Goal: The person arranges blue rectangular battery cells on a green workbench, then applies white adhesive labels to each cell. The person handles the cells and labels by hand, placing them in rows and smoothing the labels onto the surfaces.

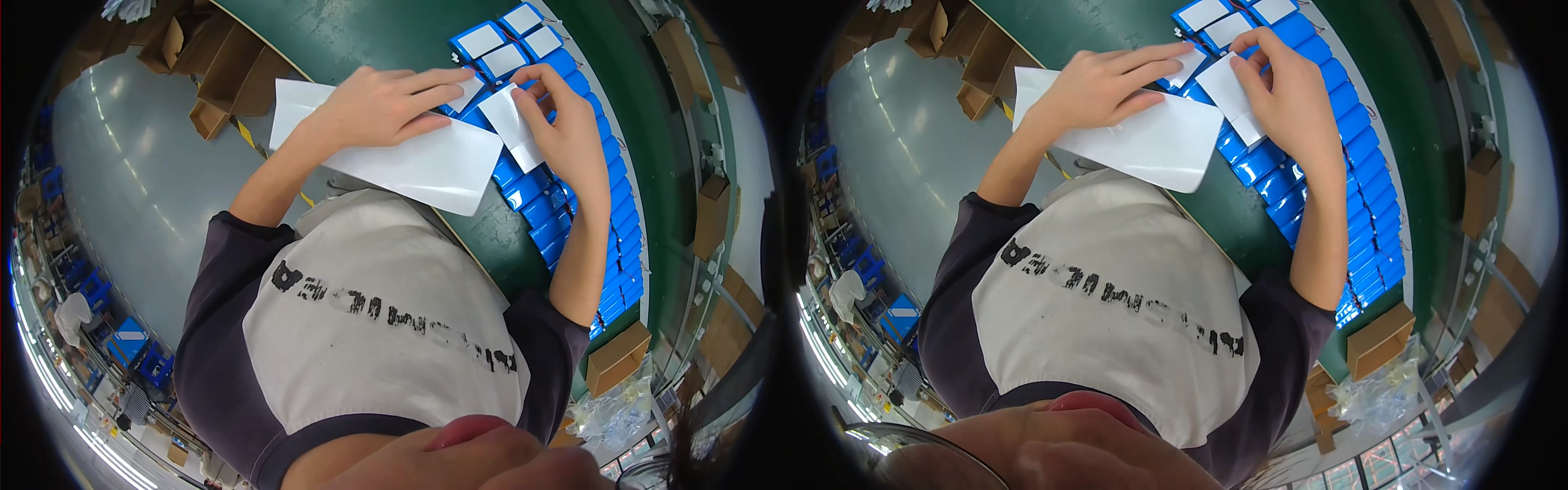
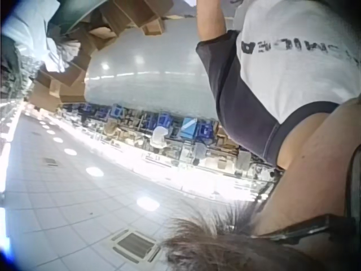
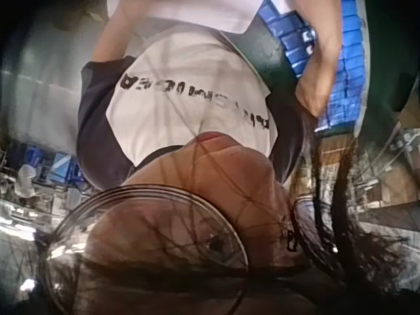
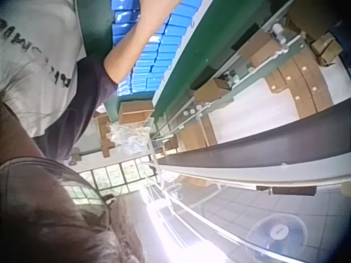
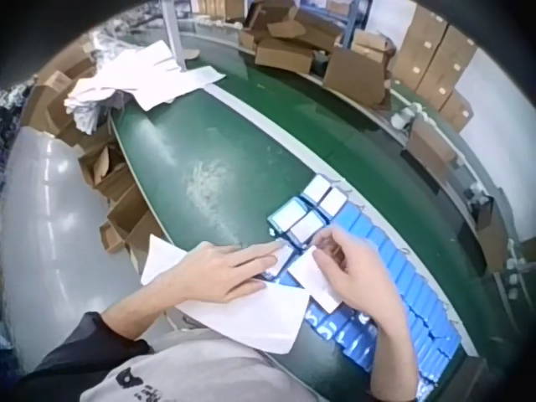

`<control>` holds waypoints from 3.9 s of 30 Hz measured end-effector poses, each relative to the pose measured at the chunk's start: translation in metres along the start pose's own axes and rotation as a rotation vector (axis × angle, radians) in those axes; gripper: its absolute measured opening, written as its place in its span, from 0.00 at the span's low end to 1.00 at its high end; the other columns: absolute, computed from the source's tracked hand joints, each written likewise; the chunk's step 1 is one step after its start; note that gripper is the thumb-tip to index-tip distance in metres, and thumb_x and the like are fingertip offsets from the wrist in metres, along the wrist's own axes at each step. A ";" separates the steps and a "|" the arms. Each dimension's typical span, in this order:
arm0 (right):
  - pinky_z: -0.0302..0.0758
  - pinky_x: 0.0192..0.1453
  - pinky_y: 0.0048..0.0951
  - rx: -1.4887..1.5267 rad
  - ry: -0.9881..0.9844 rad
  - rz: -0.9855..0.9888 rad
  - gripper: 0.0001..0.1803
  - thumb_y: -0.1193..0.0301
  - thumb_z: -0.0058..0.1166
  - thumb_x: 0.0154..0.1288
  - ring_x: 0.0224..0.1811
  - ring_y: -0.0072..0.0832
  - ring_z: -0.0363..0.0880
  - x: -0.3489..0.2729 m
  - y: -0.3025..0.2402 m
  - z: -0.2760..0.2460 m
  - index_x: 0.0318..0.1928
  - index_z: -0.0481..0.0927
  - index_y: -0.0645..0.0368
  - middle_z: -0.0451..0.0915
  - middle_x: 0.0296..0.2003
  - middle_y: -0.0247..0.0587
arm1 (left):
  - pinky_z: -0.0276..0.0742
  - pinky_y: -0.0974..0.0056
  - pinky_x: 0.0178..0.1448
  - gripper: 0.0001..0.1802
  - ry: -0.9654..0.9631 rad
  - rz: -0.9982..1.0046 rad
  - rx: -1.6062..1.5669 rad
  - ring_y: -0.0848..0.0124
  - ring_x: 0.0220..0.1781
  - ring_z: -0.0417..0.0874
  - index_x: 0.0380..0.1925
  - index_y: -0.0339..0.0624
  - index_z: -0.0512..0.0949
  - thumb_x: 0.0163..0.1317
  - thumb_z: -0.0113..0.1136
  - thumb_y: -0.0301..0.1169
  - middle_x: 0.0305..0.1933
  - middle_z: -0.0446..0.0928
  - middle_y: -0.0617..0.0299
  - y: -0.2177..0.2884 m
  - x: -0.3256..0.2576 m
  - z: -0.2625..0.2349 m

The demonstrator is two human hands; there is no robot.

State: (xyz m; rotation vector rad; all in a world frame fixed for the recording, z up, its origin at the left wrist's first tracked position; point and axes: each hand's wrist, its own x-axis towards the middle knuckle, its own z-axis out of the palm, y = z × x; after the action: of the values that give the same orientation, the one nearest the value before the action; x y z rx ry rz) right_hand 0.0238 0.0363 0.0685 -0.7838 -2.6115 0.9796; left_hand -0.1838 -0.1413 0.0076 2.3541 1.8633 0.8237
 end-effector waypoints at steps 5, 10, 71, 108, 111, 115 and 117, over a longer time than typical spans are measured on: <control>0.75 0.35 0.31 0.018 -0.040 0.023 0.09 0.66 0.62 0.72 0.28 0.29 0.78 -0.008 -0.003 0.002 0.48 0.84 0.54 0.81 0.29 0.39 | 0.79 0.65 0.30 0.21 0.029 0.109 -0.258 0.65 0.29 0.84 0.59 0.51 0.83 0.69 0.63 0.43 0.39 0.84 0.65 0.001 -0.016 -0.025; 0.77 0.36 0.35 -0.058 -0.086 0.017 0.08 0.68 0.61 0.71 0.29 0.34 0.81 -0.008 -0.010 0.017 0.48 0.83 0.52 0.82 0.28 0.38 | 0.76 0.62 0.27 0.27 -0.077 0.050 -0.130 0.65 0.24 0.79 0.69 0.54 0.78 0.73 0.58 0.46 0.29 0.78 0.65 0.027 -0.012 -0.013; 0.87 0.43 0.28 1.159 0.415 0.427 0.24 0.68 0.64 0.72 0.47 0.29 0.88 0.002 0.035 -0.014 0.66 0.79 0.62 0.86 0.46 0.43 | 0.74 0.67 0.33 0.15 0.085 -0.382 -0.656 0.71 0.27 0.78 0.48 0.45 0.89 0.70 0.65 0.41 0.34 0.87 0.62 -0.001 0.121 0.032; 0.80 0.60 0.39 -0.276 0.602 0.030 0.17 0.58 0.73 0.61 0.53 0.36 0.84 0.041 0.088 -0.012 0.47 0.91 0.49 0.89 0.46 0.39 | 0.87 0.55 0.40 0.10 -0.105 0.038 0.072 0.59 0.40 0.91 0.52 0.51 0.79 0.73 0.57 0.32 0.63 0.83 0.70 0.004 0.115 0.041; 0.80 0.58 0.32 -0.042 0.577 0.099 0.17 0.57 0.69 0.66 0.48 0.31 0.87 0.041 0.105 -0.018 0.49 0.90 0.52 0.89 0.45 0.39 | 0.86 0.55 0.43 0.09 -0.042 0.100 0.010 0.60 0.42 0.90 0.50 0.49 0.81 0.74 0.57 0.33 0.58 0.84 0.68 0.003 0.119 0.036; 0.78 0.56 0.26 0.362 0.365 0.055 0.15 0.62 0.60 0.77 0.48 0.26 0.85 0.025 0.090 -0.038 0.50 0.88 0.61 0.89 0.43 0.38 | 0.84 0.61 0.45 0.08 0.233 0.010 -0.225 0.62 0.43 0.89 0.48 0.48 0.83 0.76 0.58 0.35 0.56 0.85 0.67 0.000 0.118 0.037; 0.78 0.55 0.25 0.464 0.275 0.021 0.13 0.65 0.62 0.76 0.47 0.25 0.85 0.010 0.075 -0.044 0.50 0.88 0.62 0.88 0.42 0.37 | 0.84 0.58 0.49 0.09 0.300 -0.059 -0.338 0.59 0.45 0.88 0.45 0.46 0.83 0.76 0.57 0.35 0.49 0.85 0.64 0.003 0.119 0.034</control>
State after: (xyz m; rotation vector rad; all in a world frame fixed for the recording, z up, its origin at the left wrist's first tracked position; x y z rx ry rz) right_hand 0.0627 0.1126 0.0515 -0.7603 -2.0363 1.3108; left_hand -0.1500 -0.0238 0.0250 2.0513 1.7044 1.4230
